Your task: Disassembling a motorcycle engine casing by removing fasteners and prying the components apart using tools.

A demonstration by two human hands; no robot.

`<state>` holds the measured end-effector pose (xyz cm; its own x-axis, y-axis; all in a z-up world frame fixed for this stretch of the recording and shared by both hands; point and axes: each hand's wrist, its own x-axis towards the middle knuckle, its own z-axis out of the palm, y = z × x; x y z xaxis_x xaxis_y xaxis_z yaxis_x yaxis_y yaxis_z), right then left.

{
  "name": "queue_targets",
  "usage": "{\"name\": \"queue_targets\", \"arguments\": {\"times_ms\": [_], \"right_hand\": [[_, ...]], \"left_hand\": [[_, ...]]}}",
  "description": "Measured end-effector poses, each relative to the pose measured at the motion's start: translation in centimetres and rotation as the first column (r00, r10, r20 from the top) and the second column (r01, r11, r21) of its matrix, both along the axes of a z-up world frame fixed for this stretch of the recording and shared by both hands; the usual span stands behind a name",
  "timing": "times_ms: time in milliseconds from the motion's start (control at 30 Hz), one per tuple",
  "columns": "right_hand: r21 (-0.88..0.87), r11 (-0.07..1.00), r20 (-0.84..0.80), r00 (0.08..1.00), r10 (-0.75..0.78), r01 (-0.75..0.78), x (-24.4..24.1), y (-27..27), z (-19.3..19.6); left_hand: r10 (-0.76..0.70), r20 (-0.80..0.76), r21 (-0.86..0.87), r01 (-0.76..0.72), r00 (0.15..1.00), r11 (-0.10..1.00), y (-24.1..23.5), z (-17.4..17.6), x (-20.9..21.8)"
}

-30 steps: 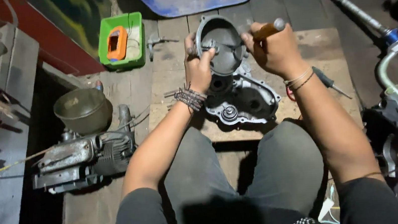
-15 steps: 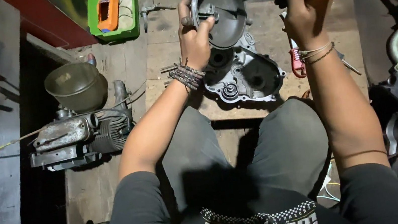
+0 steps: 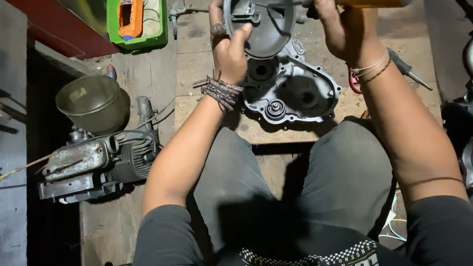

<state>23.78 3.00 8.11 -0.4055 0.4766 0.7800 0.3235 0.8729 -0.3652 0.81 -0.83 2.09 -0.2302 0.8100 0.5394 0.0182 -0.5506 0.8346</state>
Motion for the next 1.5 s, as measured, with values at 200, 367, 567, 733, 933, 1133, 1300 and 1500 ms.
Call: {"name": "queue_targets", "arguments": {"times_ms": [200,367,567,733,933,1133,1300,1500], "right_hand": [[-0.376,0.885,-0.43,0.898,0.096,-0.274,0.4,0.7,-0.8],[-0.514,0.808,-0.461,0.887,0.025,-0.289,1.4,1.2,-1.5],[-0.321,0.912,-0.421,0.901,0.103,-0.254,1.8,2.0,-2.7],[-0.211,0.963,-0.209,0.97,0.124,-0.168,0.7,0.4,-0.7],[-0.04,0.999,0.058,0.998,0.017,-0.015,0.9,-0.5,0.8],[-0.121,0.993,0.126,0.992,0.009,0.006,0.7,0.0,-0.4],[-0.022,0.998,0.192,0.98,-0.045,0.05,0.6,0.0,-0.7],[-0.065,0.987,0.304,0.945,-0.121,0.147,1.1,0.5,-1.2]], "left_hand": [[-0.059,0.341,-0.185,0.128,0.938,0.974,1.8,-4.4,-1.3],[-0.133,0.397,-0.115,0.193,0.908,0.975,1.9,-4.6,-1.8],[-0.194,0.341,-0.119,0.247,0.92,0.962,2.0,-4.7,-1.8],[-0.299,0.265,-0.1,0.335,0.917,0.937,2.3,-5.4,-1.9],[-0.309,0.071,-0.061,0.313,0.948,0.948,1.4,-2.2,-1.3],[-0.287,-0.005,-0.075,0.286,0.958,0.955,1.3,-1.9,-0.9],[-0.239,-0.077,-0.093,0.232,0.968,0.968,1.6,-2.4,-0.9],[-0.195,-0.165,-0.136,0.173,0.967,0.975,1.2,-2.1,-0.7]]}}
